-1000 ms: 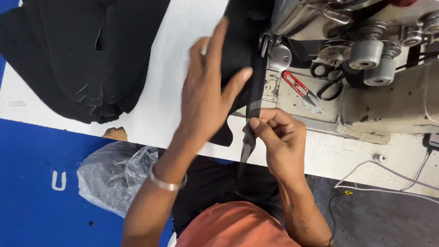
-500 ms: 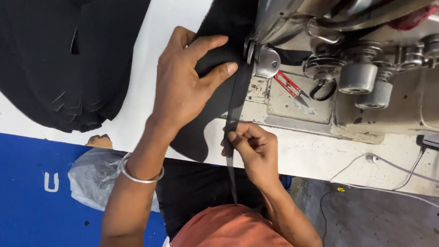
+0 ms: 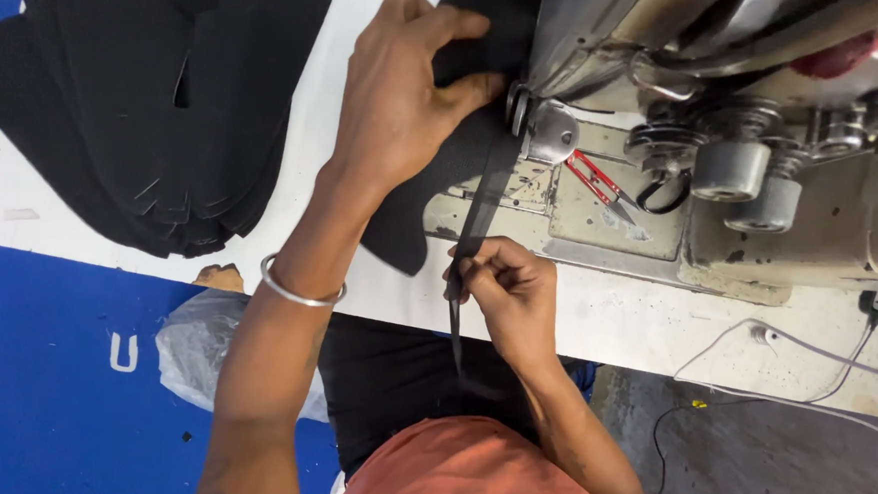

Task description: Stitching a reinforcing strap onto shoe upper components using an industrial sewing machine.

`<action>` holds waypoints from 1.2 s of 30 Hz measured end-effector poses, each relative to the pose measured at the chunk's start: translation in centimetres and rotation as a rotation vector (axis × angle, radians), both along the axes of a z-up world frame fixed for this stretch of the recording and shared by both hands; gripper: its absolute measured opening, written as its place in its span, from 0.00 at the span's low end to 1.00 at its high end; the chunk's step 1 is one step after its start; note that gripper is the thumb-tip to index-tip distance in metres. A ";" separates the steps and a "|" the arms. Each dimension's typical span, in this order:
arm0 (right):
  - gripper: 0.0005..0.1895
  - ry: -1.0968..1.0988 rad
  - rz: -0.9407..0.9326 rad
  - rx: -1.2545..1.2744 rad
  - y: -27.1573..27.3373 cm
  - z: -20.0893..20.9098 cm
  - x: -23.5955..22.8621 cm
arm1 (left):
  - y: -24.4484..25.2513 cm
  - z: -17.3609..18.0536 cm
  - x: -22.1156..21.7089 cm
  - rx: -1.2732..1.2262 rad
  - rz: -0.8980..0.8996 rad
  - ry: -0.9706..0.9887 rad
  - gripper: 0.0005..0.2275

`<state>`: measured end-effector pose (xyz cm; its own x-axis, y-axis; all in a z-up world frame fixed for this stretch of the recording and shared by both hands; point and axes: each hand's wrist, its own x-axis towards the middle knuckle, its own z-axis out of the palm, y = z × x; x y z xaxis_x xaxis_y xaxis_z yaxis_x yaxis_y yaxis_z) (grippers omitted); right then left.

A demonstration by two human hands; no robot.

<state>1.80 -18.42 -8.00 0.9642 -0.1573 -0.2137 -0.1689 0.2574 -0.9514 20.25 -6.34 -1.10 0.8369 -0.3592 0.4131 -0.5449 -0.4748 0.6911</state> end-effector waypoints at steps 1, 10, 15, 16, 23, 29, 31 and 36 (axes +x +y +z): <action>0.07 0.004 -0.009 -0.004 0.1 -0.1 0.0 | -0.2 -0.1 0.1 0.017 0.016 0.014 0.20; 0.06 0.023 -0.021 -0.087 2.1 -4.4 -2.7 | -1.2 -0.2 0.7 -0.154 0.085 -0.166 0.17; 0.06 0.119 0.055 -0.279 2.4 -5.8 -5.9 | -1.0 0.7 -7.7 -0.136 0.325 -0.415 0.10; 0.06 0.131 0.049 -0.297 2.4 -6.5 -6.5 | -1.0 0.0 -9.4 -0.150 0.253 -0.355 0.05; 0.04 0.220 0.085 -0.497 0.8 -7.0 -12.6 | -2.0 -3.6 -12.0 -0.082 0.123 0.072 0.12; 0.08 0.358 0.055 -0.785 -1.8 -8.2 -17.3 | -1.6 -7.3 -11.8 -0.608 -0.124 0.462 0.13; 0.08 0.343 0.072 -0.946 -2.6 -7.3 -18.1 | -1.1 -7.2 -12.0 -0.630 -0.154 0.620 0.11; 0.12 0.512 0.118 -1.097 -4.6 -9.5 -22.9 | -2.2 -6.0 -12.9 -0.474 -0.090 0.622 0.11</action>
